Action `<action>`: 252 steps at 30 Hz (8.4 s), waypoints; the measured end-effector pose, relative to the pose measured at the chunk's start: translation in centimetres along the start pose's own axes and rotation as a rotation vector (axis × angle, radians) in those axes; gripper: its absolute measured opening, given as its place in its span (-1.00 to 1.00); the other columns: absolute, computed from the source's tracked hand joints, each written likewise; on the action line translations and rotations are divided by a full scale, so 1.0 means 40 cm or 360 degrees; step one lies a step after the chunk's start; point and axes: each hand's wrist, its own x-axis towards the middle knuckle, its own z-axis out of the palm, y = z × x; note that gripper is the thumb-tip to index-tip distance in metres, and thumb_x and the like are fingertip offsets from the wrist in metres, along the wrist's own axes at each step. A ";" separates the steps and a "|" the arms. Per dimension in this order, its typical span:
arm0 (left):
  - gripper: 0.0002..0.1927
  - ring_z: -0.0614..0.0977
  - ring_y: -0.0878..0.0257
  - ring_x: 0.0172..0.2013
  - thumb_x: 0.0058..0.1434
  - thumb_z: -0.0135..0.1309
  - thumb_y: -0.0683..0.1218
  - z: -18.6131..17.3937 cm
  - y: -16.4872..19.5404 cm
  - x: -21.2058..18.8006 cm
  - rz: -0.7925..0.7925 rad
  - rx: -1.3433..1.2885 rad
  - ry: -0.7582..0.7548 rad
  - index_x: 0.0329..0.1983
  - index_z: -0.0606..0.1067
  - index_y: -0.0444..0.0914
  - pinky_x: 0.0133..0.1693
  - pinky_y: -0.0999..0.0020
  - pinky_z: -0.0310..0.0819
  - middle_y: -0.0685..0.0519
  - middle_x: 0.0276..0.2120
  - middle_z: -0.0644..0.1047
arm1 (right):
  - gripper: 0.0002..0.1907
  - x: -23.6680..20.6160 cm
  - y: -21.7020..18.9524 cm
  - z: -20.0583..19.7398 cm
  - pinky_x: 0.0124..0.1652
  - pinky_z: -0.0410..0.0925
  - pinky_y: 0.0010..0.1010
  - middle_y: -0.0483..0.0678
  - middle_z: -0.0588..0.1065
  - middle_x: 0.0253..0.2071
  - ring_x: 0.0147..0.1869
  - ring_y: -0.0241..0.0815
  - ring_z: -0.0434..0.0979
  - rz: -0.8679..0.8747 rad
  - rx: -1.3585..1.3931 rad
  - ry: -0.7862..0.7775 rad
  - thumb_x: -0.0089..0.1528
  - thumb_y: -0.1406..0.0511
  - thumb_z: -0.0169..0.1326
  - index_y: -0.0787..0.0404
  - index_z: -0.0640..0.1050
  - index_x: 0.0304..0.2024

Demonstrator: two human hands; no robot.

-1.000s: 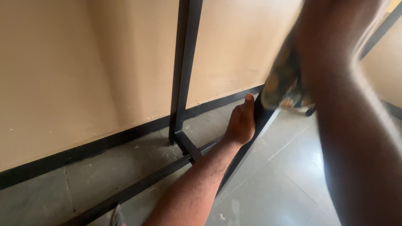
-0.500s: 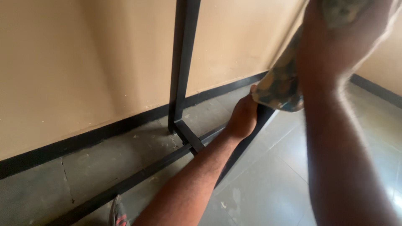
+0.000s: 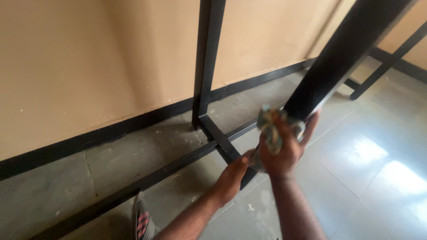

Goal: The person sits on the floor and wipes the black metal legs and frame of a table with a cloth, moving along the lower rails and then rubbing the vertical legs section by section.

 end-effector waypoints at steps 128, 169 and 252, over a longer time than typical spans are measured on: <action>-0.19 0.31 0.16 0.43 0.32 -0.73 0.41 -0.224 -0.236 -0.027 -0.0773 -0.1107 0.1257 0.46 0.21 0.02 0.31 0.07 0.25 0.10 0.43 0.30 | -0.55 -0.348 -0.140 0.380 0.34 0.02 0.10 0.03 0.35 0.38 0.51 0.12 0.19 -0.0052 0.0589 -0.1598 0.29 0.28 0.10 0.09 0.52 0.25; -0.29 0.13 0.12 0.50 0.43 -0.47 0.25 -0.138 -0.328 -0.001 -0.0625 -0.0875 0.0767 0.55 -0.04 -0.16 0.44 0.02 -0.11 -0.03 0.52 0.13 | -0.74 -0.249 0.061 0.380 0.23 0.33 -0.01 -0.02 0.60 0.01 0.08 -0.03 0.63 0.0223 -0.0827 -0.2129 0.32 0.20 0.03 0.14 0.59 -0.02; -0.13 0.65 0.27 -0.28 0.33 -0.52 0.51 0.165 0.238 0.435 0.0603 0.0292 0.0267 -0.14 0.51 -0.30 -0.22 0.35 0.58 0.03 -0.34 0.57 | -0.80 0.063 -0.029 -0.142 0.18 0.39 -0.41 0.00 0.50 0.10 0.22 -0.18 0.53 0.1134 0.0874 0.0309 0.34 0.37 0.23 0.24 0.62 0.02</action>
